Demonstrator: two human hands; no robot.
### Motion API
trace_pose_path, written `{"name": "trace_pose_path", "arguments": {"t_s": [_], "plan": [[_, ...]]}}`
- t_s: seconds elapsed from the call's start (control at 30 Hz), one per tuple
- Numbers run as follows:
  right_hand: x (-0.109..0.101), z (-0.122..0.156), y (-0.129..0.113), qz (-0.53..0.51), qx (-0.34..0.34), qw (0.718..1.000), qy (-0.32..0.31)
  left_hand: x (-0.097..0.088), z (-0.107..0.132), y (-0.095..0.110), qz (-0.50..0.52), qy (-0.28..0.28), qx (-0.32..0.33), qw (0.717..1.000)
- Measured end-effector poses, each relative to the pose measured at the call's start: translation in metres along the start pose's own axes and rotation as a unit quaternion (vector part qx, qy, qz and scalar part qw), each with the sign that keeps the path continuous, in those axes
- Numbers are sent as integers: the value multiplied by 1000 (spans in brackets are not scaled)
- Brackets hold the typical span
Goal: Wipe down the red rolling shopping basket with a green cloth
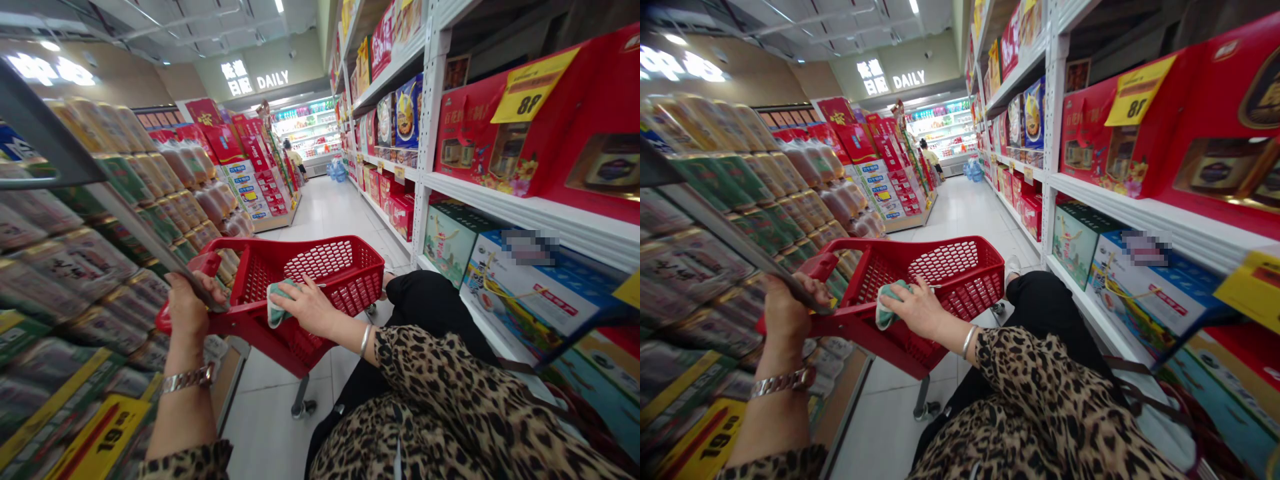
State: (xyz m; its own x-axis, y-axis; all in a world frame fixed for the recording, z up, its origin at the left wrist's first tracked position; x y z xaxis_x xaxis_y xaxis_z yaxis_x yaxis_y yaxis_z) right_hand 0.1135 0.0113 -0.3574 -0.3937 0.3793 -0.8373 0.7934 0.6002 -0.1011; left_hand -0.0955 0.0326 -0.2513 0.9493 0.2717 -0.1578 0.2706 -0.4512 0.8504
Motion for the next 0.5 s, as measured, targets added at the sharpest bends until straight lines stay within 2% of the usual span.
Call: {"name": "trace_pose_path", "arguments": {"t_s": [0.07, 0.17, 0.5], "plan": [[0, -2, -4, 7, 5, 1000, 5, 2, 1, 1, -1, -2, -2, 1000], [4, 6, 5, 16, 32, 999, 2, 5, 2, 4, -12, -6, -9, 1000], [8, 53, 74, 59, 132, 989, -13, 3, 1, 1, -10, -2, -14, 1000]]}}
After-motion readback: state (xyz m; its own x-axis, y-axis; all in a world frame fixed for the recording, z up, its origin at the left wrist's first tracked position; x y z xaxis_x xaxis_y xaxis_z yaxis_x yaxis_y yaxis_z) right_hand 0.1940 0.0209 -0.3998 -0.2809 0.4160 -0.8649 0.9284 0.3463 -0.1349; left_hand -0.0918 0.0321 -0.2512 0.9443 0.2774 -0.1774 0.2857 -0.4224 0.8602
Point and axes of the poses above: each hand's wrist, its own z-axis away from the middle knuckle, its own x-axis out of the palm, y = z × x, the point moved 1 cm from there along -z, towards the middle knuckle
